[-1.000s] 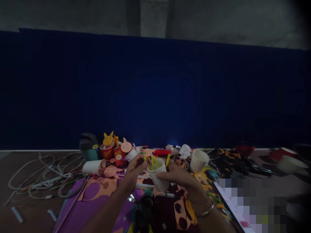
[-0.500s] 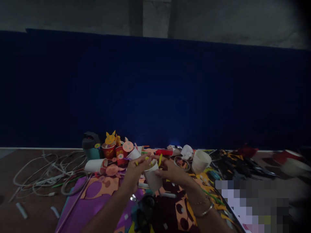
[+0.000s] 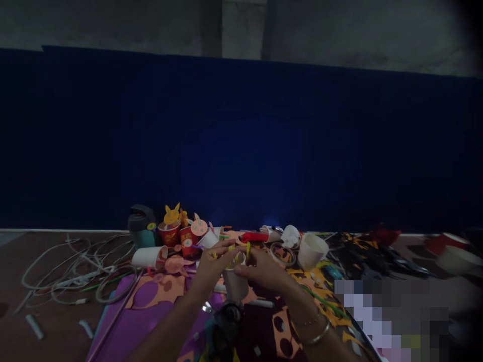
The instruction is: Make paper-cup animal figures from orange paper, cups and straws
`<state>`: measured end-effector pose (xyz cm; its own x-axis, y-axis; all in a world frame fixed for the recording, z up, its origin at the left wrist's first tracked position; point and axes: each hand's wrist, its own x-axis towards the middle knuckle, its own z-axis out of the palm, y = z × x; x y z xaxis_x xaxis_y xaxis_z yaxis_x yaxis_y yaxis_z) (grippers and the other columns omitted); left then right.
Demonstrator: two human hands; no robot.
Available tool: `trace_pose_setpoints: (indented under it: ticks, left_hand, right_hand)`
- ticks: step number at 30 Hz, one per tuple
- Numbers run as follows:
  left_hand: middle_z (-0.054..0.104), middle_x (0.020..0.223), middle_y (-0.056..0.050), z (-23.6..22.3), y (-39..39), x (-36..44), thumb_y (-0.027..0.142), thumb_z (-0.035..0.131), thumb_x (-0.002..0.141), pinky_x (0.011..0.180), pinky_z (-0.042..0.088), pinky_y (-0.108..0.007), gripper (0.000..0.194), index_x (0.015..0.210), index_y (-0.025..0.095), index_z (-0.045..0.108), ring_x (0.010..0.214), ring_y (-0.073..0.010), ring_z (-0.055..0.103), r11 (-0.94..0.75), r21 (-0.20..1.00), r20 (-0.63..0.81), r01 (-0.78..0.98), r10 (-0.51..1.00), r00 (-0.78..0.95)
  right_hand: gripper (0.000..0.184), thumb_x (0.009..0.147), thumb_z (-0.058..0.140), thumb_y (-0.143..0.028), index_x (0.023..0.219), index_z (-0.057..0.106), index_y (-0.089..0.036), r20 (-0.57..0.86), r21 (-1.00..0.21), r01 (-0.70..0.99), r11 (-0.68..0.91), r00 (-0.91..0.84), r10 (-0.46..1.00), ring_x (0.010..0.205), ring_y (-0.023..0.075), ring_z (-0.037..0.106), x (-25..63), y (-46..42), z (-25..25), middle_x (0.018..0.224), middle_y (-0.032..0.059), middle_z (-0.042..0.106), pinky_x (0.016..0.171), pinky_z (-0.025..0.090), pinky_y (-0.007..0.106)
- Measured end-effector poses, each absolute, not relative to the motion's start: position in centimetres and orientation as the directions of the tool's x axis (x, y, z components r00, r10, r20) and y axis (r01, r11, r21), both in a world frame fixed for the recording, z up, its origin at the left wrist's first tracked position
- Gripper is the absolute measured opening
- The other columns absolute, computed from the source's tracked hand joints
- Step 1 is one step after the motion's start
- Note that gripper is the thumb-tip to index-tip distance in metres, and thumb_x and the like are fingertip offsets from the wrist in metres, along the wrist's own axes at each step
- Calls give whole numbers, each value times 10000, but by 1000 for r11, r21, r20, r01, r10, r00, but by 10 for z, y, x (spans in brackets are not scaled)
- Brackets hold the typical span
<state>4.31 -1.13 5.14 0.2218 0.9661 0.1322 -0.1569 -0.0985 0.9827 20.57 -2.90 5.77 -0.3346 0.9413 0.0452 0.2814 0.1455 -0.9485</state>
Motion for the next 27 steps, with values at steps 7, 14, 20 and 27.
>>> trace_pose_setpoints:
  ticks: [7,14,20,27]
  left_hand:
    - [716,840,-96,43,-13,47,360,714,677,657,499,-284,375,973,132,691,788,-233,662,166,860,-44,-482,966,254]
    - [708,911,-94,43,-12,45,350,704,695,668,483,-259,392,1024,139,673,827,-225,651,115,899,-16,-423,973,230]
    - [633,1131,-104,49,-9,40,401,676,722,761,476,-311,643,1299,232,446,945,-241,620,165,877,14,-451,930,367]
    - [676,1015,-120,43,-5,41,268,768,621,780,476,-338,490,1066,141,606,920,-265,623,67,945,64,-321,922,382]
  right_hand:
    - [314,694,691,-363,951,648,-187,48,-995,69,73,-313,949,736,157,569,195,-30,57,859,23,657,601,429,234]
    - [310,665,710,-370,907,660,-182,-32,-999,29,-25,-267,963,692,151,578,194,-31,61,804,19,663,597,442,237]
    - [357,673,701,-413,921,632,-165,30,-999,-22,28,-123,992,712,175,597,195,-25,54,797,34,661,638,465,272]
    - [513,708,627,-522,1068,587,-158,65,-998,16,65,-1,998,734,198,603,201,-17,48,858,59,649,625,488,298]
